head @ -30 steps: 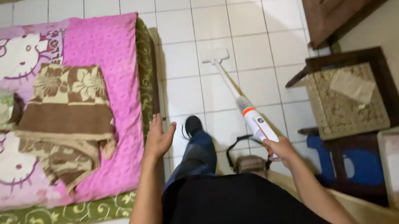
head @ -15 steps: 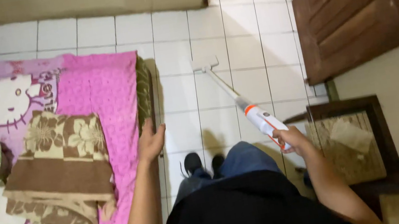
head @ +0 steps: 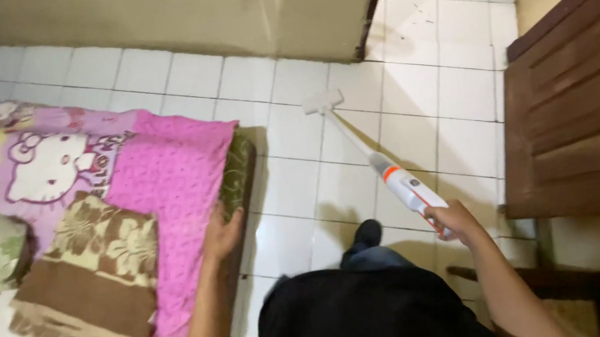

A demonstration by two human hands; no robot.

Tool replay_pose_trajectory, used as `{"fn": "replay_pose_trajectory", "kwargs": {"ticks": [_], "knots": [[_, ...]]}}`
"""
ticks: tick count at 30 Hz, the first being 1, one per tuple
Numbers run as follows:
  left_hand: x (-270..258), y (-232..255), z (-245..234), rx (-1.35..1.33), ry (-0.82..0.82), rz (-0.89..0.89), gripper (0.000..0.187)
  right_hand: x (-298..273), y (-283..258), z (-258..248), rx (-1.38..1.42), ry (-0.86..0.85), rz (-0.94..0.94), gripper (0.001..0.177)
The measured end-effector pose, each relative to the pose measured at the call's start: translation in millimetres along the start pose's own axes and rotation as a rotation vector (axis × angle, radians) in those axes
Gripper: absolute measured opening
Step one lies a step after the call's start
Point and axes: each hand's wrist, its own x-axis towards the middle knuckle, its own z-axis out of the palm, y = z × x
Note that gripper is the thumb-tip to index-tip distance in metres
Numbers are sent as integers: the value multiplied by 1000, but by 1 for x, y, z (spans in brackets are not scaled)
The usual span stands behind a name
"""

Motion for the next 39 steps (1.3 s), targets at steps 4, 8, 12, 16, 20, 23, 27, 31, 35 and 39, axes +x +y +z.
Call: {"fn": "replay_pose_trajectory", "kwargs": {"ticks": [4,8,12,16,20,23,27,31,35,39], "knots": [[63,54,41,127,20,112,74,56,-63,-57,-110,-27,21,27],[84,129,67,342,-5,72,80,97,-122,-97,-265,-81,-81,27],[134,156,88,490,-40,94,83,136,-210,-127,-344,-185,-111,26],[199,166,110,488,-75,24,83,165,-288,-147,-411,-231,-132,24],[253,184,123,479,-83,-35,84,209,-351,-157,-525,-299,-163,23],[288,200,117,470,-58,-82,83,252,-409,-146,-583,-351,-185,24],[305,217,103,485,1,-90,82,286,-468,-124,-576,-461,-254,22],[323,206,83,599,-3,-137,84,324,-512,-94,-659,-503,-255,22],[338,225,55,710,-132,-297,88,377,-547,-65,-660,-575,-298,26],[353,263,39,680,-105,-327,83,417,-580,-31,-741,-525,-305,27]]}}
